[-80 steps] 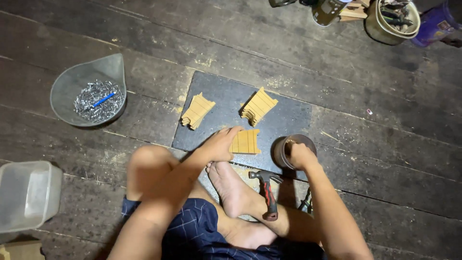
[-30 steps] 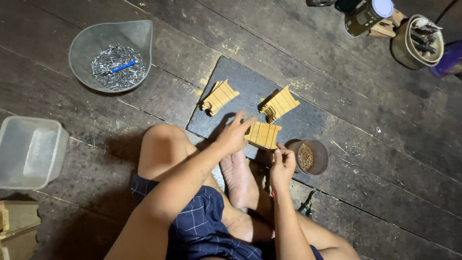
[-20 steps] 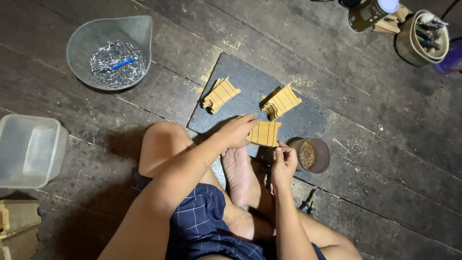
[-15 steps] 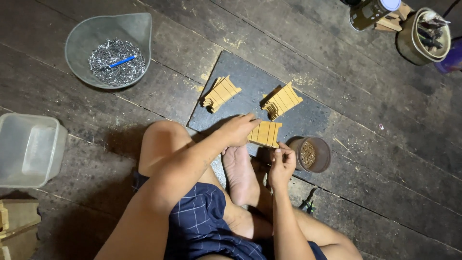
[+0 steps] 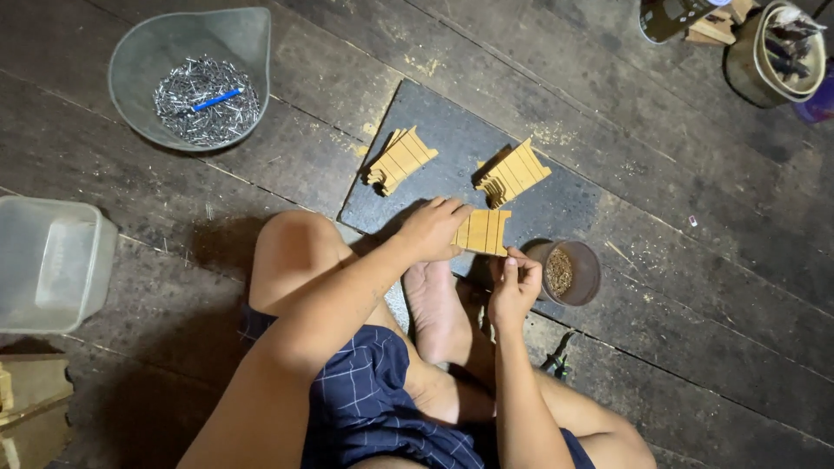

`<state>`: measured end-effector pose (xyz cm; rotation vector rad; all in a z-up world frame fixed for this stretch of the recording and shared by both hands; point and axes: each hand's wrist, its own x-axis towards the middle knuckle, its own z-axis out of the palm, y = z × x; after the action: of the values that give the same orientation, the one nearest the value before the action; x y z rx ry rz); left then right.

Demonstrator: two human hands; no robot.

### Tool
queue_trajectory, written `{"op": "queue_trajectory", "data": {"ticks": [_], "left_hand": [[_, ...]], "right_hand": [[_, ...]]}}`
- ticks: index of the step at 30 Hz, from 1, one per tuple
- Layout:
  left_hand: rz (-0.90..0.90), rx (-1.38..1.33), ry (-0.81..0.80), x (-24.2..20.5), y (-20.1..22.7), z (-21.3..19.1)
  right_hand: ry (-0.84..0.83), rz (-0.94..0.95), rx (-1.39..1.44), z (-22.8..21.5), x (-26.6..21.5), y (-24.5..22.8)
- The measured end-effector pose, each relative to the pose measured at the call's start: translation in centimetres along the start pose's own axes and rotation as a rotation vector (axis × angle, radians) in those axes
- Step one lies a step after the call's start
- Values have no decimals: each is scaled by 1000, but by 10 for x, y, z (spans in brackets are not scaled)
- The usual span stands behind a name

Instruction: Assembling small wooden slats into a larger structure using a hammer and small nails while sitting on the floor.

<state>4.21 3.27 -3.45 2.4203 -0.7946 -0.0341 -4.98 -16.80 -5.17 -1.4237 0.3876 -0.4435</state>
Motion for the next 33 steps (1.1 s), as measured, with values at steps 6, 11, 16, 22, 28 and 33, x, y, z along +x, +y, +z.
{"op": "queue_trajectory", "data": {"ticks": [6,11,16,22,28,33], "left_hand": [[10,4,39,-1,-11,19],[14,-13,69,-4,-15,28],[47,-1,111,-8,-14,25],[76,3,174,-6,-19,32],[90,-4,194,-5,-21,34],[84,11,188,-5,-21,32]], "right_hand": [[-143,-174,-374,-8,2,-25],[-412,-626,-960,-2,16,-48],[-596,-632,-1283,10,44,-26],[-686,-580,-1270,26,46,-33],[-726,-583,-1335,27,48,-27],[-752,-648,-1385,33,47,-23]]}}
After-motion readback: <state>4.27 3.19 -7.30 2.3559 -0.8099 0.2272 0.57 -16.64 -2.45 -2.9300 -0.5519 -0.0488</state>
